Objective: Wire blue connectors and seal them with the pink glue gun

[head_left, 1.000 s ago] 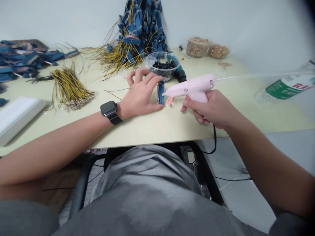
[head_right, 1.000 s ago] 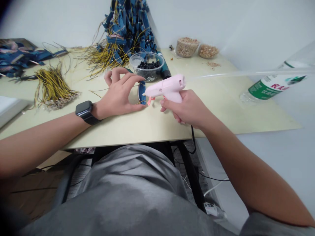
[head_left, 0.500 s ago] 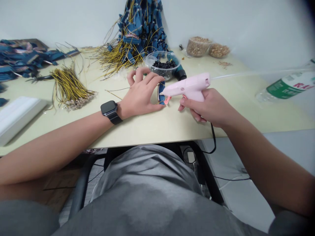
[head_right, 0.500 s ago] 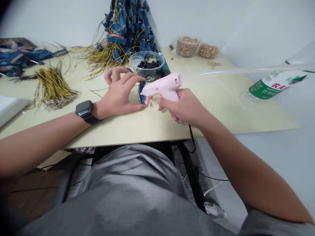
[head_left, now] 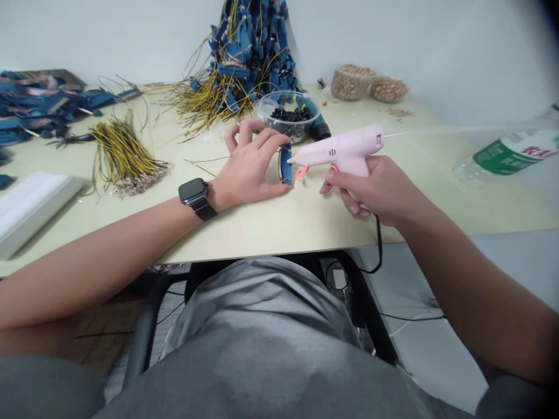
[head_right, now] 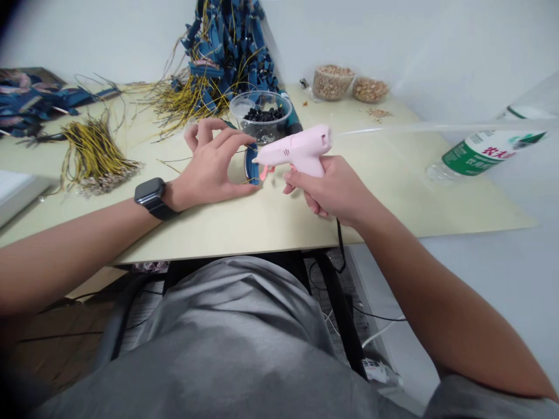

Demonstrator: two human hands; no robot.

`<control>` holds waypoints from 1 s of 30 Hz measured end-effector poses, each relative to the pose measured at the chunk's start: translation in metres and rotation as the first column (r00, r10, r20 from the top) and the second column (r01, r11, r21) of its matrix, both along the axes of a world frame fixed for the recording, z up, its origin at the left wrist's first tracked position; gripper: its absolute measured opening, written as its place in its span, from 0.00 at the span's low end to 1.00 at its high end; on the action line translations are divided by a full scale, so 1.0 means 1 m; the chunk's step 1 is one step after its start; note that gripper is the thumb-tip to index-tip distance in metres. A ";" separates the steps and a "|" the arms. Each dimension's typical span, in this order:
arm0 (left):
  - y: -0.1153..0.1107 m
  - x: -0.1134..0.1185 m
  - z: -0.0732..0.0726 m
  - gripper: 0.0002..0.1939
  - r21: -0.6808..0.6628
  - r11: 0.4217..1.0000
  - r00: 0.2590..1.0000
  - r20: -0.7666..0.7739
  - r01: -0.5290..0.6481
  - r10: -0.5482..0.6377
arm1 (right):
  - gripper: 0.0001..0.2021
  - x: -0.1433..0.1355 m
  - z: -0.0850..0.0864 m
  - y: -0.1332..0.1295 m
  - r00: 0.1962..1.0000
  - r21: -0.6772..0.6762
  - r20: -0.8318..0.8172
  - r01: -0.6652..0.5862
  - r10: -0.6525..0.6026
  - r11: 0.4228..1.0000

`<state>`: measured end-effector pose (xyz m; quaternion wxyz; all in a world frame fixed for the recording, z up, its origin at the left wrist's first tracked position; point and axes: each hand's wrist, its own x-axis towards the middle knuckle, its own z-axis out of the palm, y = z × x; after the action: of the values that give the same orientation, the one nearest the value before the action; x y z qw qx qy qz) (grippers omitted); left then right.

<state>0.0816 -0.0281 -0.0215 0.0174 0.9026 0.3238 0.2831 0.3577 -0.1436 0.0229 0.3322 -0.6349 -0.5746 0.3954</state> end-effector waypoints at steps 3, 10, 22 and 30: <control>0.000 0.000 0.000 0.46 -0.012 1.000 1.000 -0.001 0.000 0.000 | 0.17 0.004 0.001 -0.002 1.000 0.017 0.012 0.000 0.000 1.000; 0.000 0.000 0.000 0.47 -0.021 1.000 1.000 0.005 -0.003 0.003 | 0.15 0.010 0.004 -0.009 0.999 0.025 0.042 0.002 -0.003 1.000; -0.001 0.000 0.003 0.48 -0.031 1.000 1.000 0.000 -0.002 0.002 | 0.14 -0.008 0.012 -0.009 0.994 -0.020 0.100 0.042 -0.039 0.999; -0.007 0.002 0.004 0.48 -0.012 1.000 1.000 0.000 -0.014 0.014 | 0.13 -0.019 0.023 -0.014 0.974 0.014 0.206 0.095 -0.096 0.995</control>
<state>0.0835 -0.0350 -0.0176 0.0207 0.9001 0.3319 0.2815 0.3383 -0.1572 0.0458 0.2905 -0.6987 -0.5757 0.3098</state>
